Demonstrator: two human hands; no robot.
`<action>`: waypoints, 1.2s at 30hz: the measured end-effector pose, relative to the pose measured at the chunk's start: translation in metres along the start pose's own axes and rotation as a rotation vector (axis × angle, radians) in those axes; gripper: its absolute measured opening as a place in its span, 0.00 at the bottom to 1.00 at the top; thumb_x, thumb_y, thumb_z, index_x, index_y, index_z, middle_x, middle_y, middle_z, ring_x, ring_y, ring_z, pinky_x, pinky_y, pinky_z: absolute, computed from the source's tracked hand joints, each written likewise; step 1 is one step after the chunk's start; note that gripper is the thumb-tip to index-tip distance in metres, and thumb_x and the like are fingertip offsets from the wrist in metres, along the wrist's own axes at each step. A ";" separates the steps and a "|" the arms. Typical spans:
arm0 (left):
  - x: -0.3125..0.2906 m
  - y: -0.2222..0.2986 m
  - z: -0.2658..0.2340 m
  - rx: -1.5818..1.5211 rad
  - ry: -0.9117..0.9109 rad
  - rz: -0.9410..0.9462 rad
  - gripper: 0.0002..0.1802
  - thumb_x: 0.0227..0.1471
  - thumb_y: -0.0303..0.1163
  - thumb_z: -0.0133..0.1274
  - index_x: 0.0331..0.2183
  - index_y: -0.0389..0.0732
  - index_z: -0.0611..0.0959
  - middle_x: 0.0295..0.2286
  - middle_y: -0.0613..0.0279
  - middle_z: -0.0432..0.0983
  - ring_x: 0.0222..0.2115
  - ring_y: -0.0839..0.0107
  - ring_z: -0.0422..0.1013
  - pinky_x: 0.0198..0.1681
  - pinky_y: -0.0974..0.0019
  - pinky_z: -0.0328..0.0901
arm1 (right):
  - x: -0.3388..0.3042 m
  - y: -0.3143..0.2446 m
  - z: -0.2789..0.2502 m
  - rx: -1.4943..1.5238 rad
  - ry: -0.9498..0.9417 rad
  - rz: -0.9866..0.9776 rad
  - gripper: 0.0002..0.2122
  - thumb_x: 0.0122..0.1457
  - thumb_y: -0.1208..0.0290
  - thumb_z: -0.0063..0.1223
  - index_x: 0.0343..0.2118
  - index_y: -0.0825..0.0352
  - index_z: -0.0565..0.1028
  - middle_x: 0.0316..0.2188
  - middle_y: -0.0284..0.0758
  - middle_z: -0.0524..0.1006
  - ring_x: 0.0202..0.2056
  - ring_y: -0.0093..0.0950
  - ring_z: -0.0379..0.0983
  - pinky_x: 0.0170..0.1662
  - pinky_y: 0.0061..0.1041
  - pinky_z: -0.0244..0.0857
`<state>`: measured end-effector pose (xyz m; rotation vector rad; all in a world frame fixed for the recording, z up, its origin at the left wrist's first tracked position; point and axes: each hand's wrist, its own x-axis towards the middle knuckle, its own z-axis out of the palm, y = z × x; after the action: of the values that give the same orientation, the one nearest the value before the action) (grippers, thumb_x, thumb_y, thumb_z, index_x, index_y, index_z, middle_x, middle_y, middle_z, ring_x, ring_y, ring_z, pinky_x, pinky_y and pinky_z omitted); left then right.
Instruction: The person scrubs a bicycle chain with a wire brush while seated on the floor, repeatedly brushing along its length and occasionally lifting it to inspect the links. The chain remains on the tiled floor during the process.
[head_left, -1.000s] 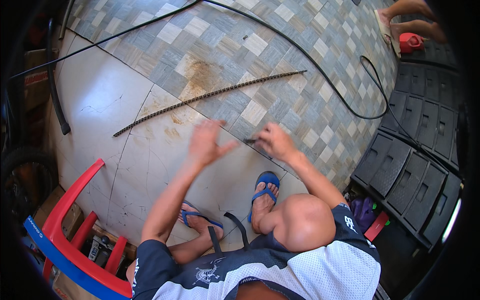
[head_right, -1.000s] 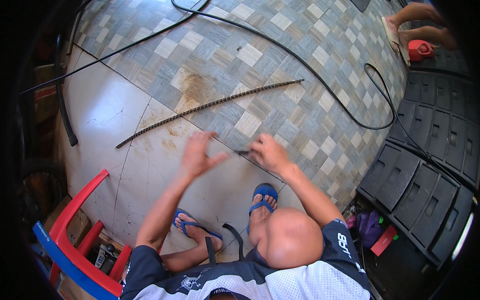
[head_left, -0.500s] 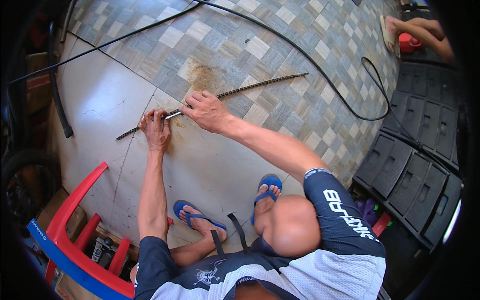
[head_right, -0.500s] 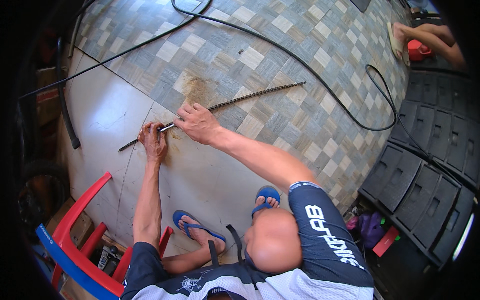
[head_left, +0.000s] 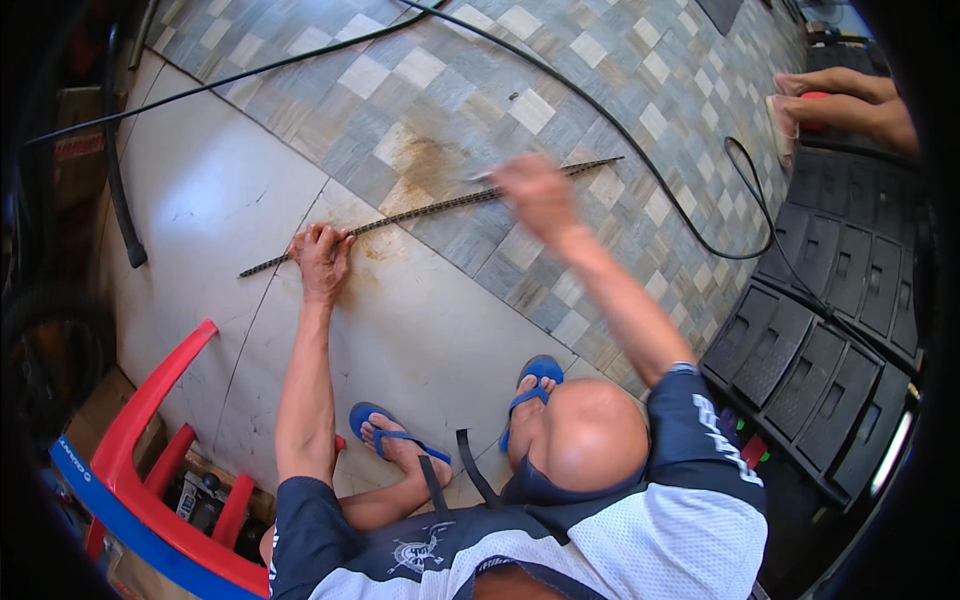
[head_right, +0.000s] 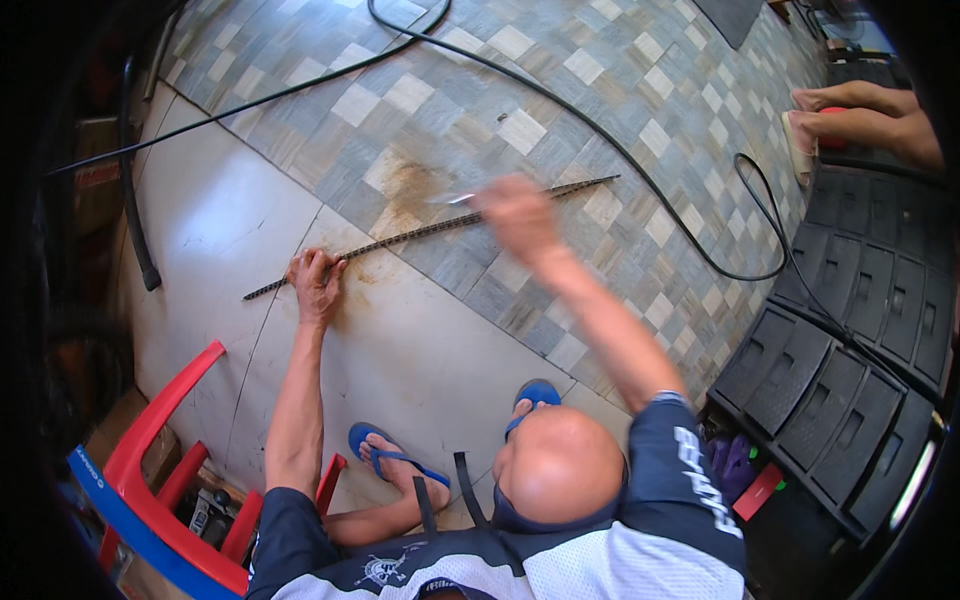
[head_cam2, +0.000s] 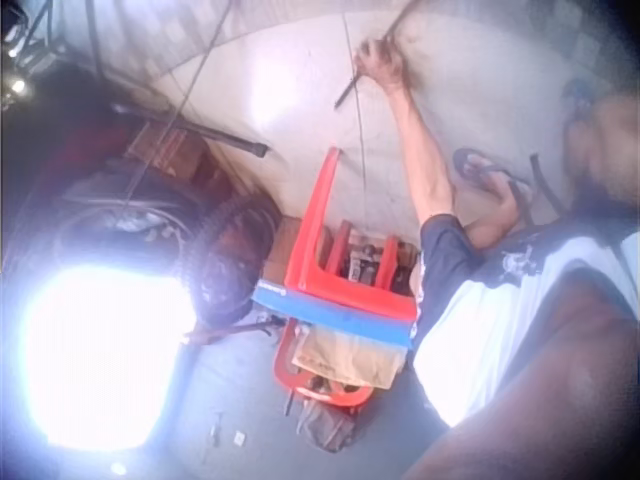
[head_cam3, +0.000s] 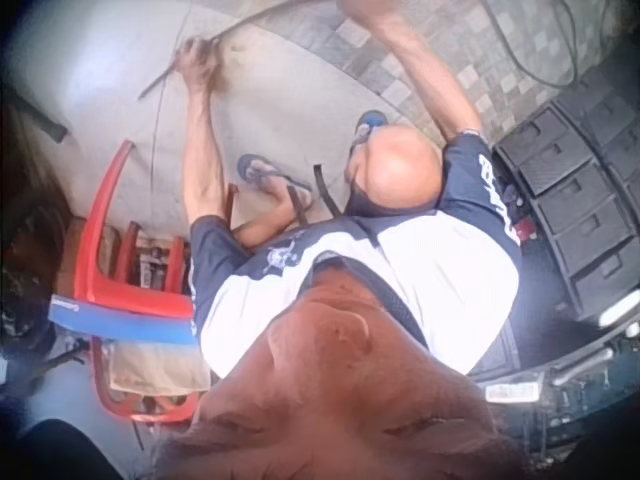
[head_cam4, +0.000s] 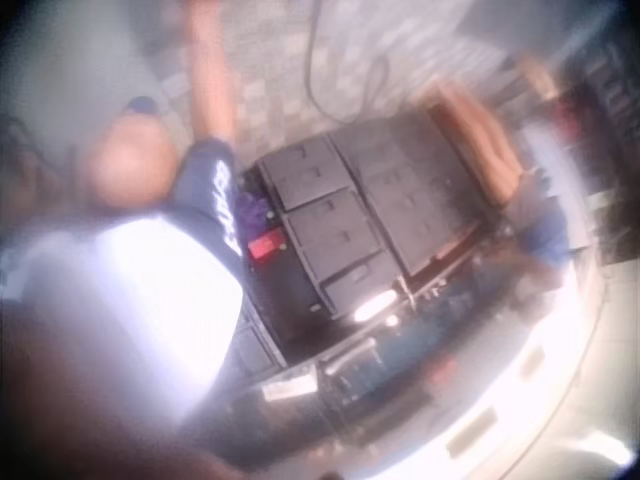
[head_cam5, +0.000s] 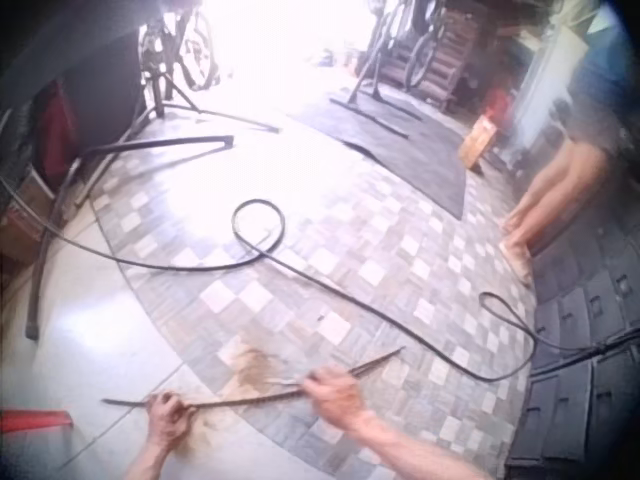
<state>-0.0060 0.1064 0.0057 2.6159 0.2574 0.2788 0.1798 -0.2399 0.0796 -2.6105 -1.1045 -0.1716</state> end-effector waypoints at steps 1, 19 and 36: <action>0.000 -0.001 -0.001 -0.010 0.000 -0.011 0.09 0.54 0.39 0.65 0.35 0.49 0.83 0.37 0.66 0.74 0.44 0.59 0.67 0.53 0.52 0.55 | 0.009 -0.029 0.023 0.084 -0.029 -0.168 0.07 0.69 0.68 0.52 0.41 0.57 0.83 0.38 0.34 0.80 0.42 0.33 0.78 0.41 0.34 0.76; -0.001 -0.015 -0.012 -0.039 -0.112 -0.004 0.08 0.55 0.37 0.64 0.33 0.48 0.81 0.37 0.63 0.72 0.44 0.57 0.67 0.47 0.51 0.56 | -0.017 -0.002 0.050 0.078 -0.074 -0.020 0.09 0.70 0.72 0.50 0.44 0.52 0.83 0.35 0.33 0.77 0.40 0.33 0.75 0.44 0.34 0.74; -0.006 -0.021 -0.021 -0.042 -0.128 -0.002 0.09 0.52 0.35 0.65 0.32 0.46 0.80 0.35 0.64 0.72 0.42 0.57 0.66 0.46 0.52 0.57 | -0.036 0.019 0.030 0.131 -0.211 0.012 0.09 0.72 0.66 0.48 0.46 0.54 0.81 0.46 0.37 0.79 0.52 0.39 0.74 0.54 0.37 0.73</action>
<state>-0.0201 0.1324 0.0125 2.5796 0.2080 0.1138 0.1686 -0.2672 0.0385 -2.5611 -1.1255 0.1769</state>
